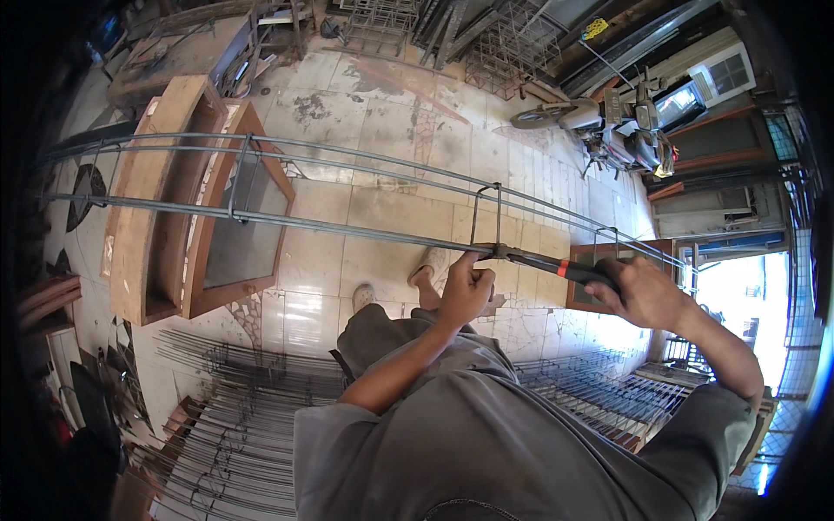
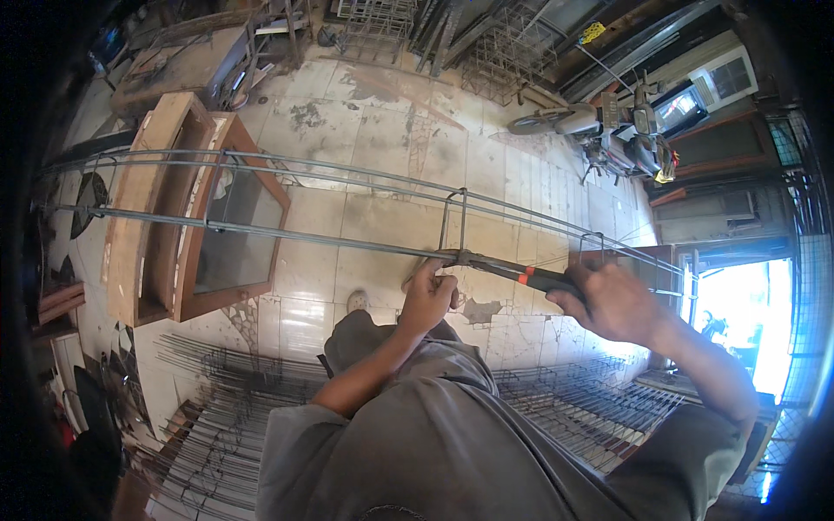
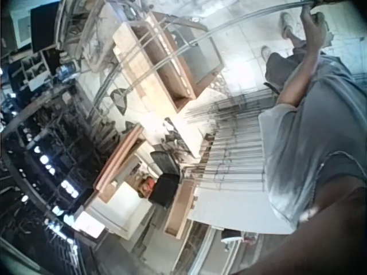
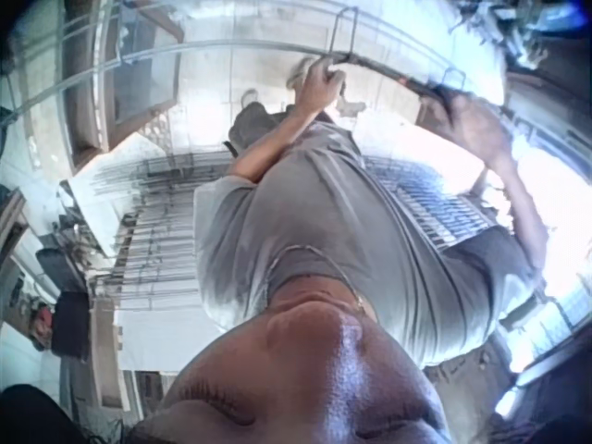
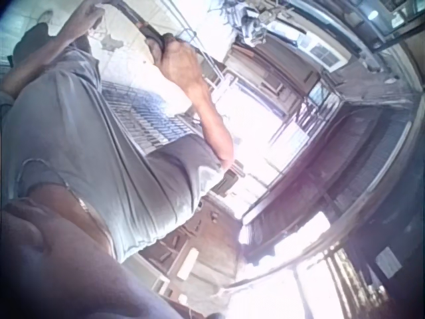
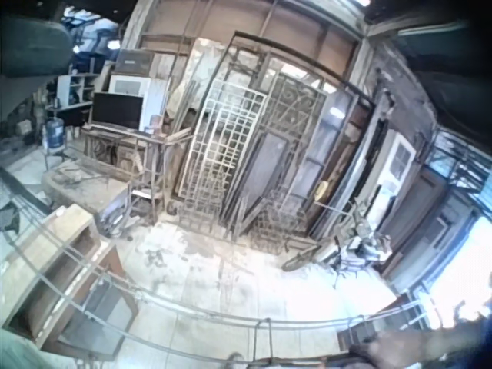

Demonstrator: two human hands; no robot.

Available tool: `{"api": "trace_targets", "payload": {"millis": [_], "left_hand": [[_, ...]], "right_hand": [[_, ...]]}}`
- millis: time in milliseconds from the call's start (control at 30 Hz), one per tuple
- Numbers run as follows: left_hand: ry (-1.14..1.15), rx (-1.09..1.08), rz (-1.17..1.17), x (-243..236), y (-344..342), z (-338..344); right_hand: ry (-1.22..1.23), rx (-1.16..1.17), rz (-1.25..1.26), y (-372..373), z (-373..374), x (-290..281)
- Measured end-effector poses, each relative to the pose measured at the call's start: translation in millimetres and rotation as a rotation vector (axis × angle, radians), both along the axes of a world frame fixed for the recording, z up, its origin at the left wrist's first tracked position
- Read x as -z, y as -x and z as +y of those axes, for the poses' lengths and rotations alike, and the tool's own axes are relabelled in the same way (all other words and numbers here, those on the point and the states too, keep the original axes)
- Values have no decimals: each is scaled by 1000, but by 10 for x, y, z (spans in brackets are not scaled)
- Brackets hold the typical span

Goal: The person assembles a metal structure by securing wire connectors to long metal rods using a pair of pliers.

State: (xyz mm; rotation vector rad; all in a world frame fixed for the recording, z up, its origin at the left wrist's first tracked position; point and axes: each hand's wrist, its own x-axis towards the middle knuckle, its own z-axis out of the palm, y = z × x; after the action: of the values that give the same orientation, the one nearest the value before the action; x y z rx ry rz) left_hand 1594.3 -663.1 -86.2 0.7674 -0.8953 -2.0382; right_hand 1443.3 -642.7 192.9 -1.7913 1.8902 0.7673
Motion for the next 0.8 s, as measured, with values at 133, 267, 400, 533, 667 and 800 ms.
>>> {"api": "trace_targets", "payload": {"millis": [133, 267, 400, 533, 667, 800], "left_hand": [[70, 20, -23, -16, -35, -38], [58, 42, -43, -30, -82, -65], [79, 43, -48, -37, -90, -75], [79, 51, -57, -33, -90, -88], [102, 33, -71, 36, -50, -67], [85, 103, -84, 25, -92, -97]], "right_hand": [[-15, 138, -88, 36, 26, 66], [21, 124, -102, 112, 57, 115], [0, 171, -132, 141, 29, 136], [21, 201, -132, 144, 35, 146], [36, 184, -123, 187, 79, 202], [36, 192, -147, 113, 40, 141]]}}
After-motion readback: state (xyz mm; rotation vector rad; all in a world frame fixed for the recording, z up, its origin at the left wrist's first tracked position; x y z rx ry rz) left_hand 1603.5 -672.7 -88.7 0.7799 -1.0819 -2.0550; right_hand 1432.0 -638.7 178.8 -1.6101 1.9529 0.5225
